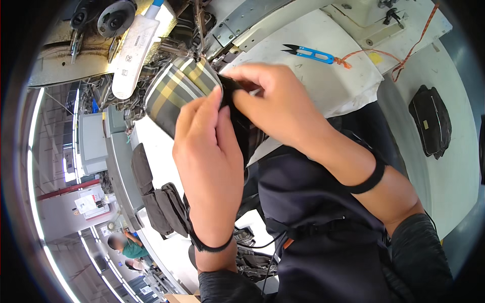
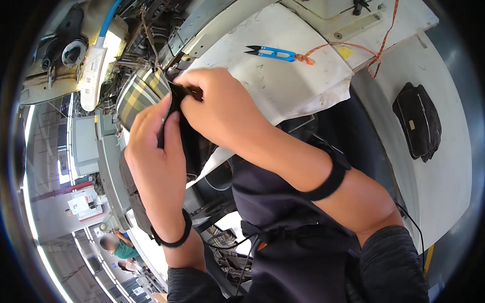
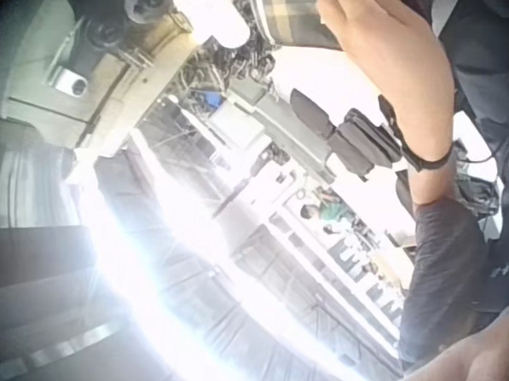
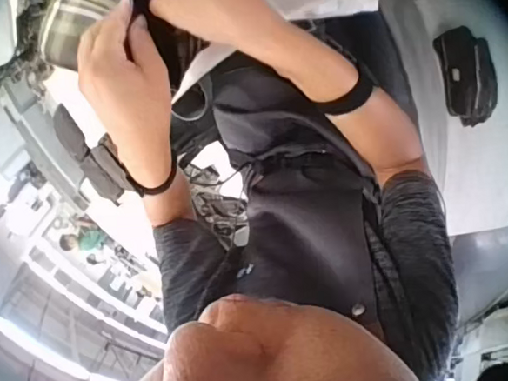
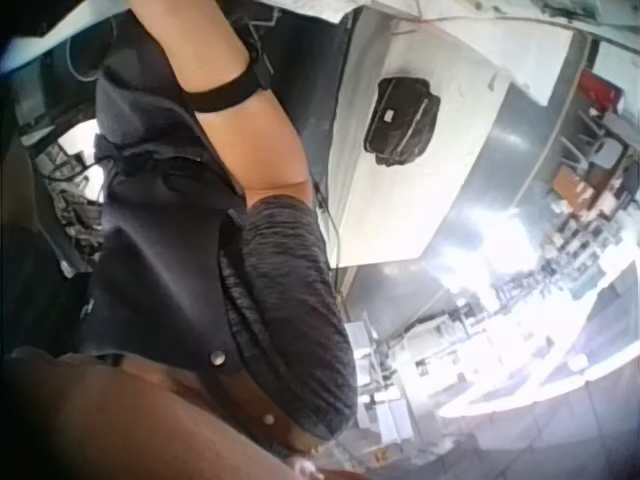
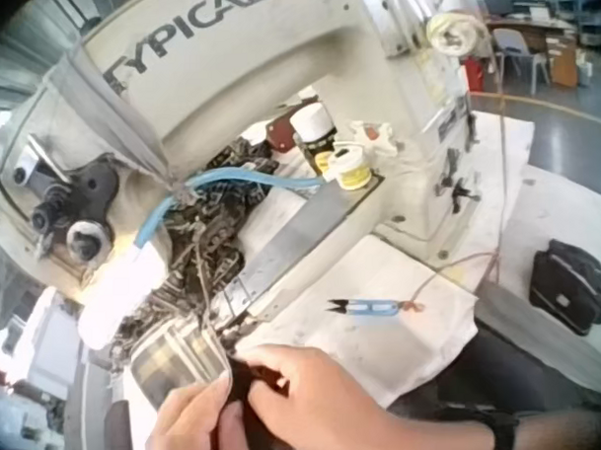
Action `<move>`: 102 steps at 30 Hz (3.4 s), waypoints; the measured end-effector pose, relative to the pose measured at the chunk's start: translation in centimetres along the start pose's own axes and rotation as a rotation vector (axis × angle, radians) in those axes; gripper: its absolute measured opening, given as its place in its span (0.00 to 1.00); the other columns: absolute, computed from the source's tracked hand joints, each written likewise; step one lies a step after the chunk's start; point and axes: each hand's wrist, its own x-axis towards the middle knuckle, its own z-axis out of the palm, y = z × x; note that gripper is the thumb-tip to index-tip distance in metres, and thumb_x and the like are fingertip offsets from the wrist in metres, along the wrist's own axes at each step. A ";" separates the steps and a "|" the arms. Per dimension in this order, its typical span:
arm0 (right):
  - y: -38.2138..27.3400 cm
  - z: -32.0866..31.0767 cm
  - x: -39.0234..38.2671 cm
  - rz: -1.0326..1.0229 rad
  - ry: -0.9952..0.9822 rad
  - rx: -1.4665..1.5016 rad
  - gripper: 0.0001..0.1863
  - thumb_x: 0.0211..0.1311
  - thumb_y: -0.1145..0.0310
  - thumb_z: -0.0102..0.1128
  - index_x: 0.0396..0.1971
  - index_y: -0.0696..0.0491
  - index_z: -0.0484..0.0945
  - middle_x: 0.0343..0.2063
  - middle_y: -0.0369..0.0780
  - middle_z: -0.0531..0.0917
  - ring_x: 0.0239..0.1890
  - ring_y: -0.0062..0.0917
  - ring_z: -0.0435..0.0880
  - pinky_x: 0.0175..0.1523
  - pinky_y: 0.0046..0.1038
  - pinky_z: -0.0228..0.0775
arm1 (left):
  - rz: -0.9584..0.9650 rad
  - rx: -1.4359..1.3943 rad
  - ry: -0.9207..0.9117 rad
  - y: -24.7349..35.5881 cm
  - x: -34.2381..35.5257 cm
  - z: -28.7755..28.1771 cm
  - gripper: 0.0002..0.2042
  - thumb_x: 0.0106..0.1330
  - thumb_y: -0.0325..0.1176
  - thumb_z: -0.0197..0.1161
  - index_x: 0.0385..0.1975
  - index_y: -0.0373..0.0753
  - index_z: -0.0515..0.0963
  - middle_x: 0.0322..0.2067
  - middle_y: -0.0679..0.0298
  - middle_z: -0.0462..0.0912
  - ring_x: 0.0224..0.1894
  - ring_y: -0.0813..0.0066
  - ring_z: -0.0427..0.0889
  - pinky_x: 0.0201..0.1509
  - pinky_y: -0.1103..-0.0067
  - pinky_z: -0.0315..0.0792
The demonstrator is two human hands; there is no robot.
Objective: Sewing and assembling fabric panels for a zippered pouch using an industrial sewing machine.
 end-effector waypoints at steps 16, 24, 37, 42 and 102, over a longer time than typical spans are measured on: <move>-1.3 -1.2 -4.8 0.074 -0.104 0.147 0.14 0.70 0.78 0.57 0.51 0.65 0.83 0.30 0.35 0.85 0.32 0.09 0.77 0.37 0.20 0.73 | 0.042 -0.099 0.105 1.2 -2.9 -0.1 0.12 0.66 0.17 0.68 0.48 0.31 0.87 0.38 0.56 0.85 0.36 0.61 0.87 0.41 0.72 0.80; -0.5 -0.6 -3.2 0.113 -0.116 0.252 0.15 0.72 0.80 0.55 0.53 0.65 0.84 0.34 0.29 0.83 0.34 0.06 0.74 0.37 0.16 0.70 | 0.029 -0.078 0.066 0.2 -1.6 -0.5 0.12 0.65 0.19 0.68 0.48 0.33 0.86 0.39 0.57 0.84 0.40 0.59 0.85 0.43 0.70 0.79; -0.5 0.8 0.8 0.118 -0.078 0.289 0.14 0.71 0.78 0.57 0.52 0.64 0.85 0.35 0.29 0.84 0.36 0.06 0.75 0.39 0.16 0.69 | 0.092 -0.039 0.085 -2.2 2.5 -0.2 0.07 0.71 0.23 0.66 0.45 0.32 0.86 0.36 0.55 0.85 0.34 0.59 0.85 0.39 0.72 0.77; 0.1 1.6 1.9 0.062 -0.024 0.306 0.12 0.71 0.77 0.60 0.49 0.64 0.86 0.33 0.29 0.84 0.34 0.06 0.75 0.38 0.16 0.68 | 0.093 -0.039 0.031 -3.1 3.9 -0.5 0.07 0.72 0.26 0.64 0.45 0.33 0.86 0.36 0.56 0.85 0.36 0.54 0.84 0.41 0.67 0.77; 0.9 4.5 2.0 -0.105 0.272 0.151 0.07 0.61 0.77 0.65 0.37 0.62 0.81 0.30 0.41 0.85 0.34 0.24 0.83 0.39 0.27 0.76 | 0.318 0.266 0.006 -4.8 5.0 -1.4 0.13 0.61 0.20 0.69 0.44 0.36 0.76 0.36 0.55 0.84 0.36 0.52 0.85 0.38 0.65 0.78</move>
